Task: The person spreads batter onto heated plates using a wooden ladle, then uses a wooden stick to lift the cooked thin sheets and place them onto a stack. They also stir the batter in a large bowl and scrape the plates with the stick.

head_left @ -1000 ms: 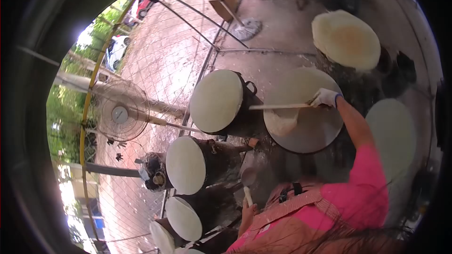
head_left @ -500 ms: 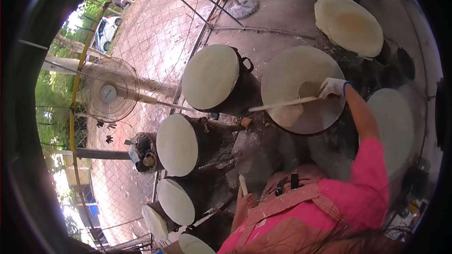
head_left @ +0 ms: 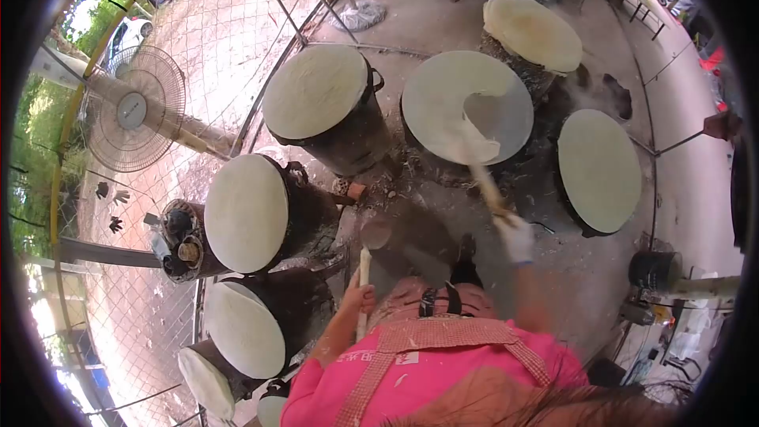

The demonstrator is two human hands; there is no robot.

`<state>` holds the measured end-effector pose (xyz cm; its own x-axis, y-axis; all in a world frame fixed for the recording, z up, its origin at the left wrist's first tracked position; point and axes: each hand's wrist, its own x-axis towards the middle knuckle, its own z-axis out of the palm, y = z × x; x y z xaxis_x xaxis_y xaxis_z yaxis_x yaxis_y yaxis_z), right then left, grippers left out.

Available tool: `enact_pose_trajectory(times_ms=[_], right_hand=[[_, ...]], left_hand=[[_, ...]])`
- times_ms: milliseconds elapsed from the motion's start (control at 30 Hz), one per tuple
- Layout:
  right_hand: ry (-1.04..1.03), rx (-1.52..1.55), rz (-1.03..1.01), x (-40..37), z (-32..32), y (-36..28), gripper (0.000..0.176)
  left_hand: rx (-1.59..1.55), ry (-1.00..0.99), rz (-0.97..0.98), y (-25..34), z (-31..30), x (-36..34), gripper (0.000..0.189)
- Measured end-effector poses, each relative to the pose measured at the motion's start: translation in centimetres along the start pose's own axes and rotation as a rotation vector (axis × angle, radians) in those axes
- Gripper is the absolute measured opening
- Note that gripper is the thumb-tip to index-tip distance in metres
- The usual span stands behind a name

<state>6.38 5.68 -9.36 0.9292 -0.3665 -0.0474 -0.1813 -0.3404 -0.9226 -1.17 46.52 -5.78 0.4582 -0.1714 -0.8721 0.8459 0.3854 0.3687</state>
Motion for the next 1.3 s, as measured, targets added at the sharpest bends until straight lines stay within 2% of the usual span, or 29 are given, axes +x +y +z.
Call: enact_pose_trajectory(times_ms=[33,100,167,200,233,267,300,367,400,433,500,567,700,733,767,833,900,933,967,1000,1033,1067,1100,1133,1167,1233,1300], right_hand=[[0.062,-0.084,-0.151,-0.1,4.6,0.5,0.027],[-0.012,-0.463,-0.092,-0.8,7.2,-4.3,0.026],[-0.012,-0.632,-0.039,-1.3,5.4,-4.5,0.022],[0.079,-0.757,-0.113,-1.4,3.9,-2.4,0.02],[0.059,-0.865,0.017,-2.0,1.8,-2.9,0.021],[0.118,-0.859,0.036,-2.5,0.4,-2.0,0.022],[0.177,-0.858,0.044,-2.5,-0.8,-1.6,0.023],[0.29,-0.462,-0.004,-2.0,0.6,-5.2,0.024],[0.241,-0.312,0.058,-0.6,2.7,-5.0,0.03],[0.23,-0.226,0.012,0.3,5.0,-5.2,0.03],[0.039,-0.539,-0.123,1.0,7.1,-5.4,0.027],[-0.002,-0.506,-0.035,0.0,4.3,-6.0,0.026],[0.056,-0.564,0.019,4.2,-2.2,-1.7,0.029],[0.177,-0.5,0.005,4.8,-1.7,-3.8,0.03],[0.19,-0.409,-0.015,5.4,-0.9,-5.9,0.031],[0.119,-0.442,-0.151,6.1,2.4,-5.6,0.032],[-0.067,-0.64,-0.264,3.7,3.3,-3.9,0.032],[-0.129,-0.549,-0.125,2.5,2.1,-2.9,0.031],[-0.064,-0.55,-0.058,2.1,0.4,-2.4,0.03],[0.019,-0.532,-0.045,3.8,-0.8,0.5,0.033],[0.027,-0.59,-0.038,4.7,-3.6,-0.5,0.032],[0.084,-0.601,-0.03,6.8,-4.0,-0.3,0.029],[0.239,-0.526,-0.134,7.8,-3.7,-1.4,0.028],[0.26,-0.419,-0.058,9.1,-2.7,-3.2,0.027],[0.243,-0.419,-0.081,9.6,-1.4,-3.9,0.028],[0.057,-0.577,-0.224,6.9,0.1,-3.8,0.03],[0.013,-0.616,-0.315,2.7,-0.7,-0.3,0.03]], left_hand=[[0.017,-0.01,0.01,0.3,0.3,-1.0,0.075],[0.006,-0.083,0.044,0.9,0.4,-2.7,0.074],[0.02,-0.174,0.08,1.7,0.5,-4.7,0.073],[-0.014,-0.228,0.142,1.7,1.0,-5.9,0.073],[-0.052,-0.283,0.196,1.5,0.9,-6.6,0.072],[-0.096,-0.378,0.24,1.0,0.0,-6.4,0.06],[-0.084,-0.397,0.243,1.0,-0.5,-6.3,0.06],[-0.23,-0.391,0.086,0.7,-1.1,-6.1,0.041],[-0.469,-0.472,-0.04,0.5,-1.6,-5.4,0.016],[-0.478,-0.491,-0.027,0.0,-1.4,-5.0,0.016],[-0.917,-0.805,-0.429,-0.1,-1.1,-4.8,0.031],[-0.932,-0.864,-0.45,-0.3,-0.6,-5.0,0.028],[-0.864,-0.865,-0.38,-1.0,-0.2,-4.8,0.028],[-0.857,-0.854,-0.387,-1.0,-0.1,-4.6,0.028],[-0.863,-0.845,-0.393,-1.1,0.2,-4.5,0.028],[-0.861,-0.837,-0.391,-1.2,0.9,-4.3,0.028],[-0.81,-0.839,-0.377,-0.4,1.5,-3.8,0.028],[-0.752,-0.866,-0.369,-0.6,1.1,-3.2,0.027],[-0.722,-0.863,-0.366,-0.7,0.9,-3.3,0.027],[-0.679,-1.004,-0.374,-0.5,1.5,-3.2,0.028],[-0.645,-1.134,-0.389,-0.4,2.1,-2.9,0.029],[-0.61,-1.123,-0.404,-0.3,1.6,-1.9,0.033],[-0.614,-1.094,-0.422,-0.7,0.5,-1.9,0.033],[-0.619,-1.085,-0.467,-1.3,0.0,-1.4,0.033],[-0.627,-1.086,-0.51,-2.1,0.0,-0.7,0.033],[-0.619,-1.09,-0.579,-2.1,-0.1,0.3,0.034],[-0.56,-1.127,-0.621,0.7,1.6,2.6,0.035]])
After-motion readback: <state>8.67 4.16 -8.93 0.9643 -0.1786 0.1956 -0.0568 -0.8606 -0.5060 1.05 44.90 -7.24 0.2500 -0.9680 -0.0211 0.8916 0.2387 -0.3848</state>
